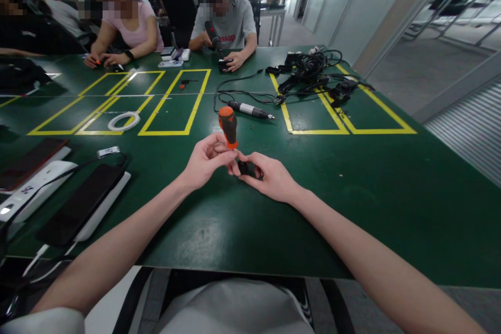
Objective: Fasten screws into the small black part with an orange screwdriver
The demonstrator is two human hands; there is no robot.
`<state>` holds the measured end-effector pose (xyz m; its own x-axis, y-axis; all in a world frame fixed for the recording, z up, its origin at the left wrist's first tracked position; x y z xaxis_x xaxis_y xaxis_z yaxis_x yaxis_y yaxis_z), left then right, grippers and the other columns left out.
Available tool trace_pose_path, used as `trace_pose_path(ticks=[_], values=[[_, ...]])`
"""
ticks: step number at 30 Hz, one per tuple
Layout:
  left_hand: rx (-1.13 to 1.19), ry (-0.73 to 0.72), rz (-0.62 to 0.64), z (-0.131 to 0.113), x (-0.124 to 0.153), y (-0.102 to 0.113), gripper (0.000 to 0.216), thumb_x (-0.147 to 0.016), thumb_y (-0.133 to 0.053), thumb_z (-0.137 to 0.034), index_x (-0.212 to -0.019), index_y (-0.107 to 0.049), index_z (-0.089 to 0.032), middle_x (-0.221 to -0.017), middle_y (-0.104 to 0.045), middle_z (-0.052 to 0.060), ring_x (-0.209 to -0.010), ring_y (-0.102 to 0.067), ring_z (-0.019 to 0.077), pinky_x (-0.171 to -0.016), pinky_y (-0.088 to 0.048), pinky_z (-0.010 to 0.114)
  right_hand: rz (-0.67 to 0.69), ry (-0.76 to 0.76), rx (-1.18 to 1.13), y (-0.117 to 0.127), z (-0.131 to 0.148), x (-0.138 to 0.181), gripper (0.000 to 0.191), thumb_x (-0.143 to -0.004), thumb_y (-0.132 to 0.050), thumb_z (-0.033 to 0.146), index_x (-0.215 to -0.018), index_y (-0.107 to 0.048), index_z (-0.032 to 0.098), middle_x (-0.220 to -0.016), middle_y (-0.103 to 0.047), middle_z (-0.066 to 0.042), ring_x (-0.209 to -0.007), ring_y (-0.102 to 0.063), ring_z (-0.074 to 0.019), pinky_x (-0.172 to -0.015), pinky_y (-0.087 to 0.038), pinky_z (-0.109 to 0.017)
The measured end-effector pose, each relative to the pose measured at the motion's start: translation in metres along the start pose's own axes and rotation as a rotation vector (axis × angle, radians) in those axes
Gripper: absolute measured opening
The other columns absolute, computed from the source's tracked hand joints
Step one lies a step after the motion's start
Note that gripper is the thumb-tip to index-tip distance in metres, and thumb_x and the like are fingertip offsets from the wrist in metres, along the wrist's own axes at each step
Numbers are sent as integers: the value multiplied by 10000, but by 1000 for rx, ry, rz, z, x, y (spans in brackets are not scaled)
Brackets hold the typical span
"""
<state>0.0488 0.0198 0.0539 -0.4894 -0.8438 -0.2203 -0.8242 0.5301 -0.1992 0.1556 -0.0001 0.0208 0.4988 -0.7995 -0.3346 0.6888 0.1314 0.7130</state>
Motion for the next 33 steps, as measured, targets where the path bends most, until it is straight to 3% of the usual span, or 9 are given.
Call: trace_pose_path(ticks=[4,7,15,20,24,33], values=[[-23,5,-38,0,-1,6,448,-786,-870,-445,-990,-583,-167,-810,-797,43,-565,-717,133,-555,-564,225,-2,-11,-12,0,-2,0,240,-941,-688,336,-1128,-613,205,-746,-554,28,-603,-534,-141,-587,-414,-273],[-76,14,-63,0,-1,8,415,-757,-888,-445,-914,-654,-140,-786,-790,49,-575,-710,126,-565,-556,225,-6,-9,0,0,-2,0,220,-939,-691,342,-1086,-622,194,-756,-573,18,-606,-533,-141,-589,-416,-276],[-61,21,-67,1,0,8,474,-728,-913,-391,-874,-511,-185,-694,-743,-16,-513,-684,111,-512,-521,195,-9,17,8,0,1,0,215,-948,-672,321,-1131,-638,212,-765,-565,17,-608,-522,-140,-575,-401,-269],[-60,-11,4,-4,0,5,351,-822,-821,-438,-919,-649,-148,-730,-759,29,-574,-709,132,-566,-555,226,-7,15,-8,0,0,0,348,-943,-685,322,-1266,-610,213,-753,-543,31,-600,-527,-142,-579,-417,-272],[-116,-9,-3,-4,-1,5,376,-846,-792,-492,-878,-711,-127,-795,-779,73,-602,-710,140,-572,-554,242,9,-18,-22,-1,-3,0,280,-941,-691,336,-1169,-619,191,-743,-553,31,-594,-534,-141,-580,-419,-276],[-50,30,-51,5,-1,9,472,-744,-899,-443,-885,-536,-176,-705,-743,-10,-529,-692,116,-534,-529,198,-3,9,-11,1,3,-1,218,-952,-667,332,-1131,-645,209,-785,-581,8,-615,-528,-143,-587,-416,-274]])
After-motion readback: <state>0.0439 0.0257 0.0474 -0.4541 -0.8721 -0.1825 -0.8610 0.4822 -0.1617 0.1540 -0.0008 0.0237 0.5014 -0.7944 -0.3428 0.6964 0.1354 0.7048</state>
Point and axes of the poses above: each hand's wrist, its own x-axis away from the middle knuckle, its own y-axis out of the back of the hand, z = x × y, the point moved 10 cm from there along -x, towards the middle knuckle
